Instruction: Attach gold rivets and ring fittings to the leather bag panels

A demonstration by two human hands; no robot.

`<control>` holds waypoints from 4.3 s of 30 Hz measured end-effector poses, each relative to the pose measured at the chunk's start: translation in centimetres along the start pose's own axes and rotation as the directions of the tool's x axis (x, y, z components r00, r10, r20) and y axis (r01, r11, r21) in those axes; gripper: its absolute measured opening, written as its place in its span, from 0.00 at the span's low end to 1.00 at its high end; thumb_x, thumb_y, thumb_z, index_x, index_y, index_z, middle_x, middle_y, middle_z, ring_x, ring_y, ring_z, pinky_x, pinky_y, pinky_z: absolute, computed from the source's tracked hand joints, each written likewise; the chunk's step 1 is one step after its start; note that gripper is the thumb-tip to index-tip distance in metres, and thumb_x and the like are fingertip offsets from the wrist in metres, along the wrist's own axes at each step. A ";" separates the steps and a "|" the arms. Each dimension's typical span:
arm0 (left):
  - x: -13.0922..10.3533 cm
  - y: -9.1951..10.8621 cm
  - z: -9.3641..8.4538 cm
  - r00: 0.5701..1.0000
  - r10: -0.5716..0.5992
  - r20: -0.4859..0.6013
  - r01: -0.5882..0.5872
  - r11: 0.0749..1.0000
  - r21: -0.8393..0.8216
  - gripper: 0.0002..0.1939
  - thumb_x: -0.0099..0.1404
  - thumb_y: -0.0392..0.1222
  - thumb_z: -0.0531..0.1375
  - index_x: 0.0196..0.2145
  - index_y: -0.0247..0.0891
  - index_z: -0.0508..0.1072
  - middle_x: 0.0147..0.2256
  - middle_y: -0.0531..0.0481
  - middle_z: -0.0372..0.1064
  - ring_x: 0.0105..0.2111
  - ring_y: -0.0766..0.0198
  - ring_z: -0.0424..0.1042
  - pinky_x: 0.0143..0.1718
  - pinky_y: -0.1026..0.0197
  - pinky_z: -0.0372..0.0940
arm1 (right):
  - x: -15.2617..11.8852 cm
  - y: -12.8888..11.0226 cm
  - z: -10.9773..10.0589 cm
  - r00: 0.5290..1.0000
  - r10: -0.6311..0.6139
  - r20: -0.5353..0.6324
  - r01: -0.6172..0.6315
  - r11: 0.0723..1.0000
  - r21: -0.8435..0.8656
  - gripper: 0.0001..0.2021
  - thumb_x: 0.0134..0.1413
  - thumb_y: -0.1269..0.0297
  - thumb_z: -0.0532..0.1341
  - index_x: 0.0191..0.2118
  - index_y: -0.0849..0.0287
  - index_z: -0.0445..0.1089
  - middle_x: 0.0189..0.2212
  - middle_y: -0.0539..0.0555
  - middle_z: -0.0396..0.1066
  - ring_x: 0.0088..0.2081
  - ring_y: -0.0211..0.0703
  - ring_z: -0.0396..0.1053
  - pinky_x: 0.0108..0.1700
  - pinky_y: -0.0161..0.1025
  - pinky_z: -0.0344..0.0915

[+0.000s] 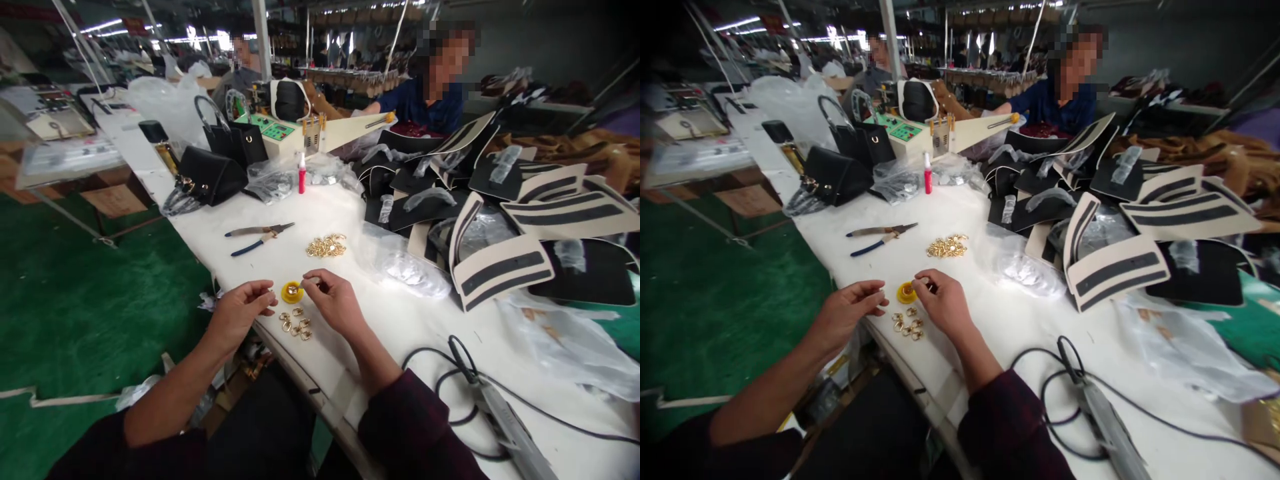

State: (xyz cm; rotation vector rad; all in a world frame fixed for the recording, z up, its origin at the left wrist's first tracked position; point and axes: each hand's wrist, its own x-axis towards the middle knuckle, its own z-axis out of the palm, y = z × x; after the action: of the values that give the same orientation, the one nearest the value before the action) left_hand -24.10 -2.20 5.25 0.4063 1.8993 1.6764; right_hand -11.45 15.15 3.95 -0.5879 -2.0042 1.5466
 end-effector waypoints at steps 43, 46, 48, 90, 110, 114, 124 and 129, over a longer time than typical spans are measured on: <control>-2.4 -0.7 1.5 0.998 0.038 0.049 -0.028 0.979 -0.200 0.31 0.48 0.46 0.79 0.49 0.38 0.79 0.35 0.53 0.78 0.31 0.65 0.77 0.37 0.59 0.74 | -1.3 -4.1 -0.6 1.000 -0.001 -0.017 0.005 0.983 0.185 0.09 0.62 0.57 0.65 0.33 0.55 0.74 0.22 0.46 0.66 0.23 0.37 0.60 0.26 0.36 0.58; -2.5 -0.6 1.5 0.997 0.047 0.057 -0.035 0.981 -0.193 0.31 0.49 0.46 0.78 0.49 0.37 0.79 0.35 0.53 0.78 0.31 0.65 0.77 0.38 0.59 0.73 | -1.4 -4.2 -0.6 1.000 -0.005 -0.014 0.007 0.986 0.166 0.09 0.62 0.58 0.65 0.32 0.55 0.74 0.22 0.46 0.66 0.22 0.36 0.60 0.25 0.35 0.57; -2.5 -0.5 1.5 0.997 0.052 0.057 -0.040 0.981 -0.190 0.31 0.49 0.46 0.79 0.49 0.37 0.79 0.35 0.53 0.78 0.31 0.65 0.77 0.38 0.59 0.73 | -1.3 -4.1 -0.5 1.000 -0.014 -0.012 0.016 0.988 0.153 0.09 0.62 0.58 0.64 0.33 0.55 0.74 0.22 0.46 0.66 0.22 0.36 0.60 0.25 0.35 0.57; 1.0 3.3 9.4 0.675 -0.030 0.737 -0.734 0.074 0.675 0.08 0.70 0.40 0.61 0.42 0.46 0.81 0.45 0.50 0.76 0.40 0.56 0.79 0.37 0.57 0.64 | 2.3 0.2 -7.6 0.876 0.323 -0.358 0.037 0.696 0.717 0.10 0.47 0.59 0.69 0.31 0.59 0.73 0.18 0.44 0.63 0.17 0.31 0.56 0.18 0.31 0.45; 14.4 4.1 16.4 0.667 0.122 0.735 -0.739 -0.018 0.673 0.11 0.73 0.43 0.57 0.45 0.42 0.80 0.50 0.43 0.74 0.46 0.53 0.75 0.46 0.55 0.65 | 2.6 0.7 -9.2 0.858 0.354 -0.373 0.075 0.631 0.772 0.09 0.47 0.59 0.69 0.32 0.59 0.73 0.18 0.44 0.64 0.18 0.31 0.56 0.19 0.32 0.47; 13.6 4.0 15.8 0.631 0.115 0.768 -0.776 0.058 0.629 0.09 0.71 0.40 0.58 0.38 0.43 0.80 0.47 0.45 0.76 0.48 0.54 0.74 0.47 0.56 0.64 | 2.6 0.7 -9.2 0.855 0.360 -0.374 0.068 0.637 0.768 0.10 0.47 0.59 0.69 0.32 0.59 0.73 0.18 0.44 0.63 0.18 0.31 0.56 0.19 0.32 0.47; 11.6 5.9 12.5 0.794 0.217 0.567 -0.582 0.539 0.609 0.10 0.65 0.47 0.63 0.35 0.39 0.80 0.31 0.50 0.76 0.31 0.61 0.72 0.34 0.60 0.64 | 2.5 0.1 -9.0 0.857 0.355 -0.374 0.070 0.638 0.767 0.10 0.46 0.59 0.69 0.32 0.58 0.73 0.18 0.43 0.63 0.18 0.32 0.56 0.19 0.32 0.46; 7.6 6.5 6.8 0.930 0.090 0.357 -0.216 0.919 0.330 0.15 0.63 0.51 0.67 0.35 0.35 0.76 0.24 0.53 0.69 0.20 0.70 0.63 0.18 0.66 0.54 | 2.0 -0.8 -7.5 0.906 0.255 -0.338 0.023 0.767 0.641 0.09 0.51 0.57 0.68 0.33 0.57 0.74 0.20 0.44 0.65 0.19 0.33 0.58 0.21 0.32 0.52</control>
State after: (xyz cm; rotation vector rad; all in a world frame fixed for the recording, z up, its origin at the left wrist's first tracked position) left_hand -26.99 8.71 9.56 0.9520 1.9485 1.2365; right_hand -8.11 21.70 6.46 -0.6861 -1.0431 1.8568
